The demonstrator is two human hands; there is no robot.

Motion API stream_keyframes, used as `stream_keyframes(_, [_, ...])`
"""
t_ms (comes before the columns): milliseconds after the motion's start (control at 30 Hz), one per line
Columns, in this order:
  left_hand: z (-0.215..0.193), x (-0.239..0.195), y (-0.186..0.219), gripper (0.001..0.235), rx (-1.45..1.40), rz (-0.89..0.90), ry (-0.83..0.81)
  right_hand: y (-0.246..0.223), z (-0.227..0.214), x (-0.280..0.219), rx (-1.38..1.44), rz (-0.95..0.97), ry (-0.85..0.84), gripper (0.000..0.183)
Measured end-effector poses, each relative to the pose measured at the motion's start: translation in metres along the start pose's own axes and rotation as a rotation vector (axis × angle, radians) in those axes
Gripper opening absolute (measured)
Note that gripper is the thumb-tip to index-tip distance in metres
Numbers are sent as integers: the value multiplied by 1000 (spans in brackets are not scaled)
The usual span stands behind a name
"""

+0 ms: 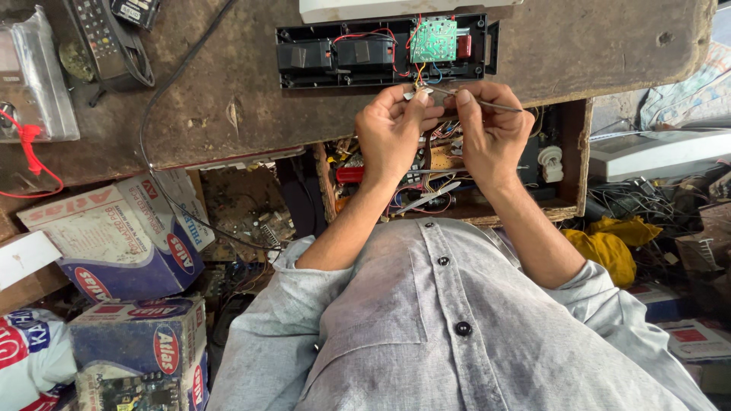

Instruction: The person disassembles a small electronic device, removes the cover, and uses a screwdriver to adjust internal wiring and components. They manipulate wires and a small white connector while working at a cluttered workbench.

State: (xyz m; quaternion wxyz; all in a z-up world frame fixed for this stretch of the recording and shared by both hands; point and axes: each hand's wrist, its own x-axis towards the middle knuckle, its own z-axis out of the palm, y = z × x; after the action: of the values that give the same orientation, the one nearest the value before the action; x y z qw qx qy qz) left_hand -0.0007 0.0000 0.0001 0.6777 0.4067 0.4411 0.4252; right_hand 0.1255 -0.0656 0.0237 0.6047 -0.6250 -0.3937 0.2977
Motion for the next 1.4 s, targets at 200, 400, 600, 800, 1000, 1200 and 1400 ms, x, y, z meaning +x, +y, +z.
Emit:
stream_keyframes(200, [1, 0, 3, 19, 5, -7, 5, -3, 1, 0, -13, -20, -13, 10])
stream_keyframes(400, [1, -2, 4, 20, 18, -16, 16, 2, -2, -3, -42, -3, -15, 10])
stream_keyframes(600, [0, 1, 6, 20, -5, -32, 19, 19, -22, 29, 172, -353, 52, 5])
stream_keyframes(800, [2, -5, 12, 17, 43, -41, 11, 46, -60, 66, -31, -240, 209, 14])
stream_keyframes(1000, [2, -12, 27, 19, 321, -9, 56, 59, -55, 58, -41, -292, 346, 13])
stream_keyframes(1200, [6, -14, 36, 20, 309, -30, 78, 60, -55, 63, -51, -493, 391, 10])
stream_keyframes(1400, [5, -16, 32, 20, 296, -21, 64, 69, -58, 54, -150, -491, 421, 12])
